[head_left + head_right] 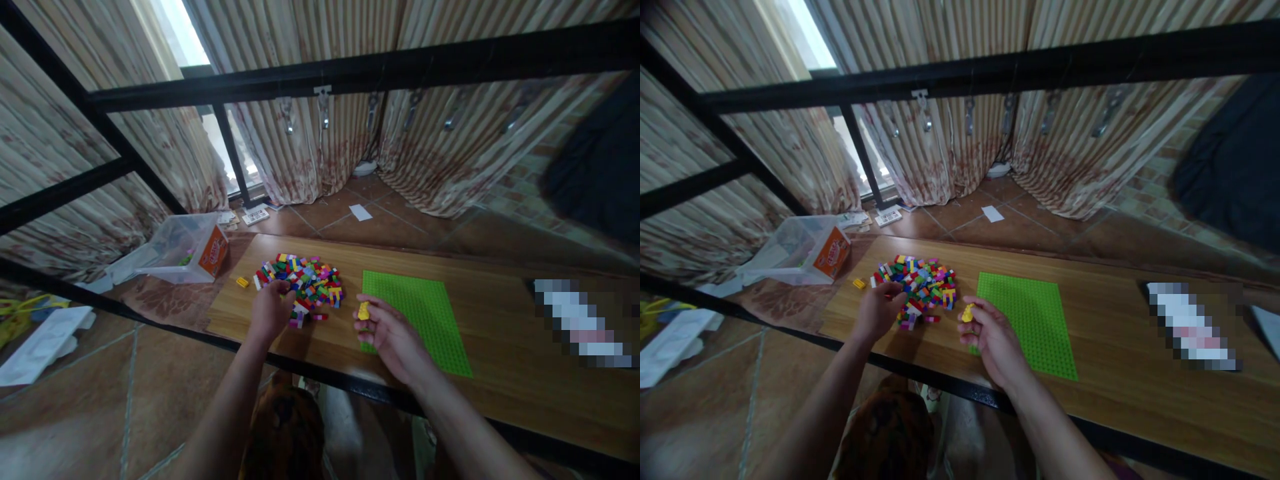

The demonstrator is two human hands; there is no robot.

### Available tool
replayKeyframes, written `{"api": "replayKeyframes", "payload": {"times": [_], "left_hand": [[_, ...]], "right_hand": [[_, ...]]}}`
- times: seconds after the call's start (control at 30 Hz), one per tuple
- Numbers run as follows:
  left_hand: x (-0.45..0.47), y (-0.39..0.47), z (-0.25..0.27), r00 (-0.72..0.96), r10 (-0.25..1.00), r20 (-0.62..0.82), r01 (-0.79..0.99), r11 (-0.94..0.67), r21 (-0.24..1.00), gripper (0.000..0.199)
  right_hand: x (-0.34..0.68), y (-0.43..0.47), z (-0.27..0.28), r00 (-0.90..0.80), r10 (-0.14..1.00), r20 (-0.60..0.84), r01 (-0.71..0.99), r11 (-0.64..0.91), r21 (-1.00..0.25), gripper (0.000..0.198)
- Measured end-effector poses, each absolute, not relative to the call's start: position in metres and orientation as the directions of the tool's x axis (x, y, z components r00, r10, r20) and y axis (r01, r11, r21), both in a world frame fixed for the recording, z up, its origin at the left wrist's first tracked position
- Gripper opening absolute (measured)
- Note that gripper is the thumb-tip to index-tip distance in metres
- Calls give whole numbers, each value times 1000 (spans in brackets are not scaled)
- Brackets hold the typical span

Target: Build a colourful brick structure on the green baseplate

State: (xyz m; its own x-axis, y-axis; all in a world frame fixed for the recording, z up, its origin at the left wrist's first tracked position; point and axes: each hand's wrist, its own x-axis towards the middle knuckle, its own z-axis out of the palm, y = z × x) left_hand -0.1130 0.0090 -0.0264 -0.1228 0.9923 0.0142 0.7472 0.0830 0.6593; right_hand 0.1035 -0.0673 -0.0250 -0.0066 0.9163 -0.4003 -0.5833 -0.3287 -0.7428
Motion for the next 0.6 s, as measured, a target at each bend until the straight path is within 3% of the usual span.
{"api": "replayKeyframes", "payload": {"times": [0.1, 0.17, 0.27, 0.37, 0.6], "left_hand": [[-112, -4, -22, -112, 981, -161, 279, 187, 942, 29], [-102, -17, -17, -51, 966, -255, -5, 255, 967, 36], [-80, -38, -12, 22, 948, -319, -263, 313, 912, 37], [-60, -53, -13, 50, 952, -302, -355, 299, 886, 34], [-43, -61, -22, 38, 962, -271, -326, 268, 907, 27]], "right_hand": [[95, -67, -26, -76, 909, -410, -588, -373, -717, 32], [86, -65, -25, -75, 913, -401, -542, -375, -752, 33], [72, -62, -25, -47, 940, -337, -430, -324, -843, 38], [65, -59, -28, -10, 962, -273, -345, -260, -902, 39], [71, -55, -38, 95, 985, -142, -147, -128, -981, 27]]}}
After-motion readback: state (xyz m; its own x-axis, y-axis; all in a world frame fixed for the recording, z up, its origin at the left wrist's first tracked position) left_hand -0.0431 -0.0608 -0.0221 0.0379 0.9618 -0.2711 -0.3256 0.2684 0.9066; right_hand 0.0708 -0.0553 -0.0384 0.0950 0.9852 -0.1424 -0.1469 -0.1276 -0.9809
